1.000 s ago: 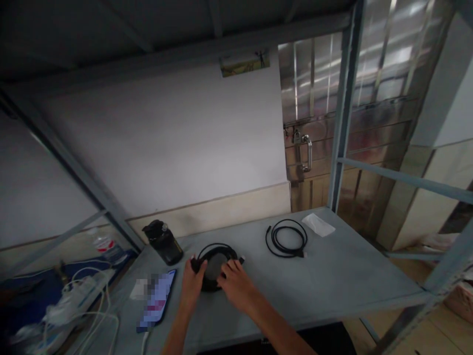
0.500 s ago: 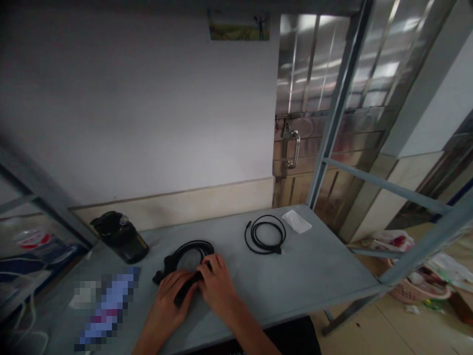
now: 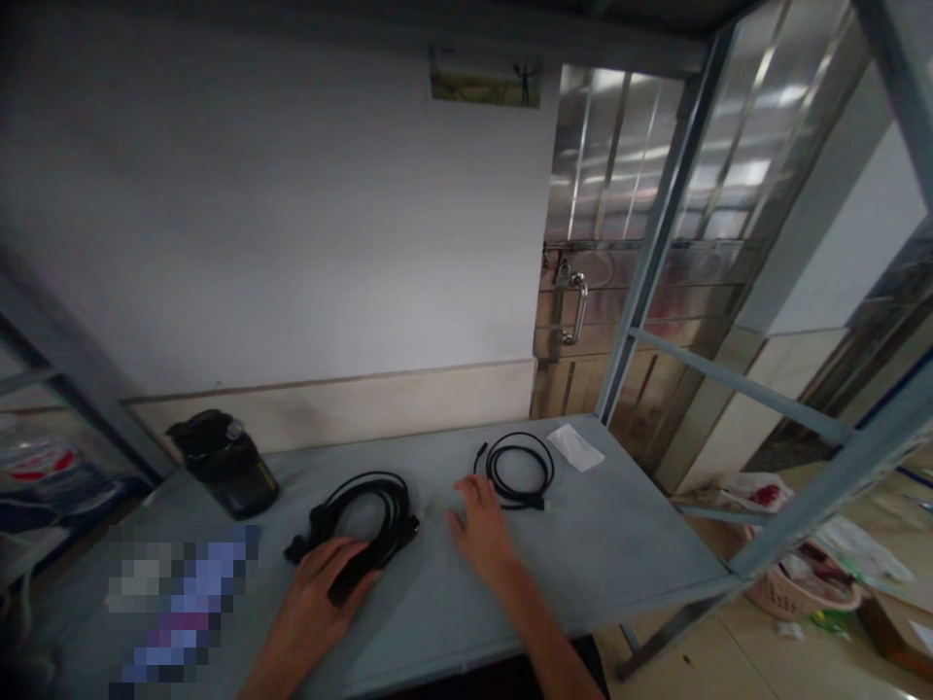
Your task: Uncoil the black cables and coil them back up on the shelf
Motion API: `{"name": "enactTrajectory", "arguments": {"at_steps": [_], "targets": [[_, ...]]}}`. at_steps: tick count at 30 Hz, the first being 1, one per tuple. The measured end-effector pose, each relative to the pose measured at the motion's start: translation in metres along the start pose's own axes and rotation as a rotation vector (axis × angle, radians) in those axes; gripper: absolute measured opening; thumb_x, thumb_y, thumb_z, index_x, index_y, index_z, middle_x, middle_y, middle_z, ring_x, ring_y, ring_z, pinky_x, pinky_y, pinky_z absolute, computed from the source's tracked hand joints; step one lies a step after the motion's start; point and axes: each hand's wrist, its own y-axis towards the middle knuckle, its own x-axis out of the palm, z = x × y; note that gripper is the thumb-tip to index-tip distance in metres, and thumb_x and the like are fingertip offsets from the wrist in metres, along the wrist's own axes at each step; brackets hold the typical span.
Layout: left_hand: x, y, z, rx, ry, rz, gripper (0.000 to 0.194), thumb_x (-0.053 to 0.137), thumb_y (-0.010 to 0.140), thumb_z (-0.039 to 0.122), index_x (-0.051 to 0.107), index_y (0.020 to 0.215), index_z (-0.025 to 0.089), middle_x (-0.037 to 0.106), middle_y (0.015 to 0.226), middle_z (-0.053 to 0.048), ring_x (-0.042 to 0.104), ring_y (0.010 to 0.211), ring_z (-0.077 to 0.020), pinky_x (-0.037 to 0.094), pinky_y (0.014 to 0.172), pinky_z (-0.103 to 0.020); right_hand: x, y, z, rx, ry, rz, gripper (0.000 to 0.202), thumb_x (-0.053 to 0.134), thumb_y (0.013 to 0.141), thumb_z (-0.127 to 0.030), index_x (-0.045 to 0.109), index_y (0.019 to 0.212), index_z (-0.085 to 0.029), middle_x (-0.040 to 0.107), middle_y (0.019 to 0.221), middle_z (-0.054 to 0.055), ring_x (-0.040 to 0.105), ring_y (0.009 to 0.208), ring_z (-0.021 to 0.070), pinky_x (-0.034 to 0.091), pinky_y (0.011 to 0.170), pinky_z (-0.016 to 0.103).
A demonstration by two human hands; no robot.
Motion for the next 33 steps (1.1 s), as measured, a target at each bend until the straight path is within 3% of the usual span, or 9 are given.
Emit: {"name": "enactTrajectory", "arguments": {"at_steps": [4,7,10,17,28,33], "targets": [[0.002,-0.002,-0.003,-0.012,0.021,-0.001,0.035,0.074,0.103,0.056,0.081,0.124,0.028,0.082,0.119,-0.009,0.080,0.107,-0.0313,0.066,0.098,-0.046,-0.040,-0.003,0.063,0.101,-0.164,0.022,0.034,0.077,0.101,-0.032,0.067,0.131,-0.019,0.071,0.128,0.018,0.067,0.124,0.0403,0.055,0.110,0.059],[0.005,-0.002,-0.005,-0.015,0.037,0.005,0.039,0.069,0.106,0.061,0.080,0.124,0.028,0.083,0.116,-0.009,0.080,0.106,-0.0312,0.066,0.098,-0.046,-0.049,-0.011,0.081,0.114,-0.230,-0.008,0.025,0.075,0.105,-0.040,0.070,0.119,-0.020,0.075,0.116,0.014,0.072,0.114,0.0366,0.056,0.104,0.052],[0.006,-0.002,-0.007,0.011,0.059,-0.008,0.040,0.068,0.107,0.061,0.079,0.126,0.027,0.083,0.116,-0.008,0.081,0.105,-0.0312,0.065,0.098,-0.047,-0.046,-0.015,0.081,0.097,-0.267,-0.054,0.020,0.068,0.111,-0.040,0.071,0.112,-0.021,0.077,0.112,0.011,0.073,0.110,0.0331,0.056,0.102,0.048],[0.003,-0.001,-0.003,-0.012,0.056,-0.022,0.041,0.068,0.107,0.061,0.080,0.124,0.026,0.083,0.117,-0.009,0.080,0.106,-0.0309,0.064,0.099,-0.046,-0.045,-0.016,0.080,0.097,-0.312,-0.088,0.028,0.055,0.118,-0.044,0.070,0.111,-0.021,0.077,0.114,0.012,0.073,0.110,0.0336,0.055,0.102,0.049],[0.002,0.002,0.000,0.078,0.112,0.014,0.042,0.063,0.110,0.060,0.077,0.126,0.024,0.082,0.116,-0.009,0.080,0.103,-0.0299,0.065,0.096,-0.046,-0.046,-0.017,0.079,0.162,-0.295,-0.028,0.044,0.038,0.122,-0.052,0.065,0.116,-0.019,0.082,0.102,0.012,0.079,0.093,0.0316,0.058,0.090,0.042],[0.002,0.003,0.001,0.079,0.112,0.020,0.040,0.064,0.110,0.060,0.075,0.126,0.024,0.081,0.116,-0.008,0.080,0.103,-0.0306,0.066,0.095,-0.048,-0.048,-0.017,0.081,0.175,-0.255,0.005,0.044,0.038,0.121,-0.057,0.063,0.114,-0.021,0.082,0.104,0.012,0.080,0.090,0.0316,0.057,0.085,0.040]]}}
